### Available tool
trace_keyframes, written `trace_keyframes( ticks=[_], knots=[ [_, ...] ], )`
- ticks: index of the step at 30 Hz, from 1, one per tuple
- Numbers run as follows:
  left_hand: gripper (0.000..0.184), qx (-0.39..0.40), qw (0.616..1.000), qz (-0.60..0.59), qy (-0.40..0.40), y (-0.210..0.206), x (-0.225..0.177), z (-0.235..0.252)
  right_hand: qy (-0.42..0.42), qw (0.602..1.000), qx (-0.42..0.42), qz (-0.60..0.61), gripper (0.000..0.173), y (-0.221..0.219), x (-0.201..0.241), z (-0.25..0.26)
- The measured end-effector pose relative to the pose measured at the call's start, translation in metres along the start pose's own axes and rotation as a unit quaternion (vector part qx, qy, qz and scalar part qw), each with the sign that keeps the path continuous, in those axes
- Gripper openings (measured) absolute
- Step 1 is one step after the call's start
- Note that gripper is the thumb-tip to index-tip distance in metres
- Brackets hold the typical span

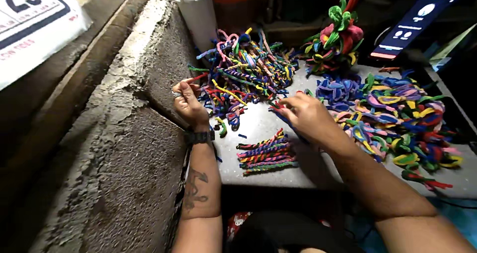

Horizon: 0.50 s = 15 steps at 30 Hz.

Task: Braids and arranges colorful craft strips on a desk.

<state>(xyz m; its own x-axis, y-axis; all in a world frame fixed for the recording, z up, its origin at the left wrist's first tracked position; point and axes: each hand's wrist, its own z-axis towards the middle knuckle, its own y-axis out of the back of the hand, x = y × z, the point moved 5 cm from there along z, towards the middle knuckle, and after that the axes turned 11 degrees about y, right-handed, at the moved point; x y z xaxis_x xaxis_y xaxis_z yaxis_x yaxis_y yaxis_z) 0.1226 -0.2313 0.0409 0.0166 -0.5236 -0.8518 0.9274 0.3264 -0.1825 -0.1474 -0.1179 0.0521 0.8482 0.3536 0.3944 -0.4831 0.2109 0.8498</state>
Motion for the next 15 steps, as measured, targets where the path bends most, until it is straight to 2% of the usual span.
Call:
trace_keyframes(
  ticks=[3, 6, 9, 12, 15],
  knots=[
    [0.029, 0.007, 1.0, 0.019, -0.018, -0.002, 0.002, -0.001, 0.035, 0.997, 0.061, 0.035, 0.022, -0.027, 0.014, 0.048],
    [0.029, 0.007, 0.999, 0.012, -0.033, -0.004, 0.005, -0.002, 0.007, 0.991, 0.126, 0.048, 0.025, -0.065, 0.012, 0.091],
    [0.031, 0.026, 0.999, 0.01, -0.027, -0.009, 0.004, -0.006, -0.021, 0.987, 0.156, 0.035, 0.028, -0.095, 0.011, 0.111],
    [0.038, 0.064, 0.997, 0.039, -0.001, -0.009, 0.005, -0.012, -0.038, 0.988, 0.15, 0.024, 0.025, -0.11, 0.01, 0.116],
    [0.038, 0.089, 0.996, 0.031, 0.007, -0.013, 0.008, -0.011, -0.047, 0.993, 0.086, 0.063, 0.026, -0.088, 0.011, 0.117]
  ],
)
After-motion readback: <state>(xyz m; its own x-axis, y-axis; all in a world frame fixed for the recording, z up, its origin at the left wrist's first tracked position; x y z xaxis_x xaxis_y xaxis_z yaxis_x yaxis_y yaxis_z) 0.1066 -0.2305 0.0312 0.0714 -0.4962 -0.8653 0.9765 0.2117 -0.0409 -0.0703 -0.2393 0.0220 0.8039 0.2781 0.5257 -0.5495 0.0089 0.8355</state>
